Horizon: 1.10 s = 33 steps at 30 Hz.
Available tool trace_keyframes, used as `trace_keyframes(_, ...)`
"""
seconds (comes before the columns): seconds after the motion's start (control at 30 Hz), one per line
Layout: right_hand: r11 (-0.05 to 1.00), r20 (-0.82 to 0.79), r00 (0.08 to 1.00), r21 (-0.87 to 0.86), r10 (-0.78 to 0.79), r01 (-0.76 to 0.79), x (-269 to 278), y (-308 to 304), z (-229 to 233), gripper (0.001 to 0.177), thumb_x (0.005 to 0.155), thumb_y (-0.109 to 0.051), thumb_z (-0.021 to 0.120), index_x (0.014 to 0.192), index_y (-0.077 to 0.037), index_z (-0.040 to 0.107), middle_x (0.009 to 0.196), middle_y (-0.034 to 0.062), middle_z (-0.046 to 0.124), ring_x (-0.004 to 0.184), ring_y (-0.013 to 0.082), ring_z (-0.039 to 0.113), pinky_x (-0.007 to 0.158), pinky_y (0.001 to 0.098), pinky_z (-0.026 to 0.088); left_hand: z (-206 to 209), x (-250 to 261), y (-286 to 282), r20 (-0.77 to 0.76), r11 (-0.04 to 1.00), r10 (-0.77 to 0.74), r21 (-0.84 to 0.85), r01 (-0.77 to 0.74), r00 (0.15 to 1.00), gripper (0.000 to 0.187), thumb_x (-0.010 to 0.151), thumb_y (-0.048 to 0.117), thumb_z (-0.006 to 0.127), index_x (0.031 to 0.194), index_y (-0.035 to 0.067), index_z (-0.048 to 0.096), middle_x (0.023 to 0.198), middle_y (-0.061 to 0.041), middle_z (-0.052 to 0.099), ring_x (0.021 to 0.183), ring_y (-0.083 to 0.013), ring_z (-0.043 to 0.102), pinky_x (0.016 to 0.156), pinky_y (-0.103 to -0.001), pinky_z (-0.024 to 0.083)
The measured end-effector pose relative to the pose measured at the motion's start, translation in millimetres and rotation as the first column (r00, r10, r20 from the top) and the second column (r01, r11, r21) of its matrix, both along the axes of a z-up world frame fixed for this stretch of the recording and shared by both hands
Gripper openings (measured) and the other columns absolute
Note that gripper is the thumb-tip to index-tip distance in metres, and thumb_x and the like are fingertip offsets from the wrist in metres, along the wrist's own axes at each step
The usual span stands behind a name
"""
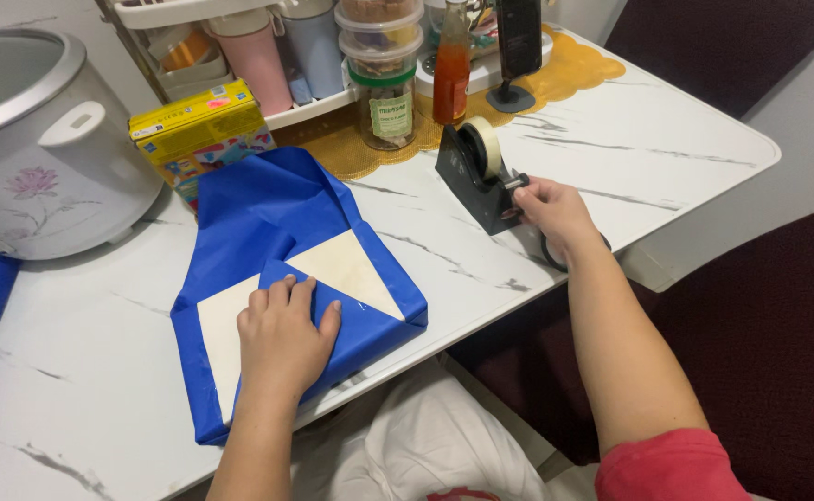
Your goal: The person wraps a white rectangular box with blue wrapping paper. They fold the paper around the box, secure it with clear tape, and trim excess paper with scissors.
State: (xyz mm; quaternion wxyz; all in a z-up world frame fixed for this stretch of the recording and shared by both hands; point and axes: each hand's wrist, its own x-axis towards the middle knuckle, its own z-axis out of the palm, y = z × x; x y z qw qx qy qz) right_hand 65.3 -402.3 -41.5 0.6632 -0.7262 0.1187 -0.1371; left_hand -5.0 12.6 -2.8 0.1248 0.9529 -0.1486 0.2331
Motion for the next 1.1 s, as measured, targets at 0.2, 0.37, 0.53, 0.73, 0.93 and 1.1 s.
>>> trace_keyframes(0.2,0.907,0.165,0.983,-0.398,-0.081,0.142,-1.9,-3.7,-5.2,0.015,0.092,-0.011,0.073,0.089,0.003,0.074,0.112,0.0018,0.073,0.084,0.0130,0.065,0.075,0.0288,0.053,0.4,-1.1,0.1,-0.003,1.000,-0.006,-0.012,0.006,1.000,0.046,0.087,0.040,0.067,0.119,0.007,0.073,0.128,-0.015,0.066,0.114,-0.0350,0.058,0.096,-0.051,0.044)
trace_keyframes(0.37,0.913,0.044,0.979,-0.355,-0.197,0.200,-22.1,-4.9,11.6,0.017,0.096,-0.019,0.072,0.100,-0.003,0.075,0.087,0.0071,0.073,0.076,0.0128,0.062,0.071,0.0280,0.050,1.5,-0.3,-1.6,0.006,1.000,-0.003,-0.020,0.004,1.000,0.048,0.086,0.041,0.067,0.119,0.007,0.073,0.127,-0.015,0.066,0.114,-0.0347,0.058,0.095,-0.050,0.044)
trace_keyframes(0.53,0.921,0.077,0.988,-0.358,-0.137,0.156,-57.9,27.2,36.5,0.019,0.096,-0.018,0.073,0.100,0.001,0.074,0.085,0.0048,0.073,0.077,0.0114,0.064,0.071,0.0258,0.051,-1.9,0.2,0.6,0.016,1.000,-0.014,-0.022,0.014,1.000,0.048,0.086,0.040,0.068,0.118,0.006,0.073,0.127,-0.016,0.067,0.113,-0.0347,0.059,0.094,-0.049,0.045)
trace_keyframes(0.73,0.913,0.008,0.985,-0.377,0.172,-0.157,-79.1,104.3,52.3,0.016,0.089,-0.013,0.074,0.103,-0.004,0.077,0.080,0.0033,0.074,0.071,0.0092,0.066,0.062,0.0258,0.053,-8.7,2.5,5.5,0.041,0.993,-0.036,-0.109,0.041,0.998,0.032,0.087,0.026,0.069,0.113,0.008,0.074,0.126,-0.014,0.068,0.112,-0.0343,0.060,0.094,-0.049,0.045)
trace_keyframes(0.93,0.850,0.032,0.909,-0.368,0.417,-0.377,-74.8,171.2,60.4,0.034,0.090,-0.011,0.073,0.123,-0.005,0.069,0.082,0.0009,0.074,0.070,0.0082,0.067,0.066,0.0244,0.057,-12.9,4.7,7.2,0.055,0.978,-0.036,-0.204,0.047,0.998,0.022,0.088,0.012,0.067,0.109,0.008,0.073,0.125,-0.012,0.070,0.112,-0.0339,0.061,0.096,-0.049,0.045)
trace_keyframes(1.1,0.784,-0.072,0.857,-0.372,0.510,-0.497,-60.4,200.4,66.4,0.044,0.095,-0.008,0.068,0.138,-0.003,0.059,0.072,0.0012,0.063,0.066,0.0086,0.062,0.063,0.0256,0.053,-10.3,3.5,7.3,0.033,0.970,-0.036,-0.241,0.043,0.999,0.027,0.086,0.012,0.068,0.112,0.007,0.070,0.123,-0.012,0.071,0.111,-0.0342,0.061,0.096,-0.049,0.045)
